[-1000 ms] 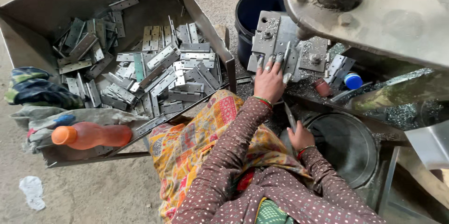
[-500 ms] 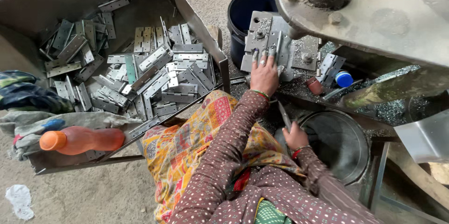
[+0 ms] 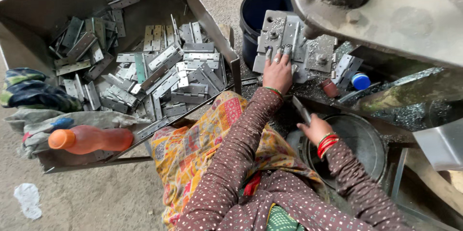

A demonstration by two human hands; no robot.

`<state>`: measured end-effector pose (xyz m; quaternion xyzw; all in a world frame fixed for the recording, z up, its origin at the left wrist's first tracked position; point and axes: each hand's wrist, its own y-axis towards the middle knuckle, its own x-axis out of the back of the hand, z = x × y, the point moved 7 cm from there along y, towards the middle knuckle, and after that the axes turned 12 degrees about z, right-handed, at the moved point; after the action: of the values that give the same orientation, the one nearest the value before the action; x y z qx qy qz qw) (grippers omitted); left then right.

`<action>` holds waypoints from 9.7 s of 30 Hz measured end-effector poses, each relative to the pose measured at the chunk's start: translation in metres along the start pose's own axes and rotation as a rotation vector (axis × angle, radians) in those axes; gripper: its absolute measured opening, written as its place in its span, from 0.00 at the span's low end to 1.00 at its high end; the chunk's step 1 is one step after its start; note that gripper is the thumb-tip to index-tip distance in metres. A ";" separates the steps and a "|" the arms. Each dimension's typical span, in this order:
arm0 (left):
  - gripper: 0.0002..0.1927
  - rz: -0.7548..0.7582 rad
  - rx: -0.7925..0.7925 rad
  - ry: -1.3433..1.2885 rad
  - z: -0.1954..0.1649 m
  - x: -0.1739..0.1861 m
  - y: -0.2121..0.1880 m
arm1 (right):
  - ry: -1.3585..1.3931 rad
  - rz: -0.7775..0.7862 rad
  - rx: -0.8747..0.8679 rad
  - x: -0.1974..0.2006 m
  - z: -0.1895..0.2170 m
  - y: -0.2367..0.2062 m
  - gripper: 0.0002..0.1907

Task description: The person repeatedly picks small metal pieces from a bin, places them into a press machine, and operates the lever to process them. Processed pieces are returned to the bin. The person uses a metal rod to stir the bin contents at one point.

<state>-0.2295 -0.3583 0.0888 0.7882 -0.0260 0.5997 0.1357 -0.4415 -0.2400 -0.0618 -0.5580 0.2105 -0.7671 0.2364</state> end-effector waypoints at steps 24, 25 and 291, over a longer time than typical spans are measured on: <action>0.15 0.078 0.009 -0.083 0.013 -0.017 0.041 | 0.229 -0.243 0.070 -0.030 0.007 -0.011 0.25; 0.15 0.096 0.031 -0.127 0.014 -0.018 0.038 | 0.167 -0.253 0.049 -0.036 0.006 -0.010 0.24; 0.31 -0.025 0.067 0.179 0.043 0.036 -0.033 | 0.517 -0.686 0.330 0.085 0.055 -0.084 0.07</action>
<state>-0.1729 -0.3328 0.1063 0.7360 0.0159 0.6664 0.1184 -0.4226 -0.2269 0.0681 -0.3410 -0.0592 -0.9382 -0.0059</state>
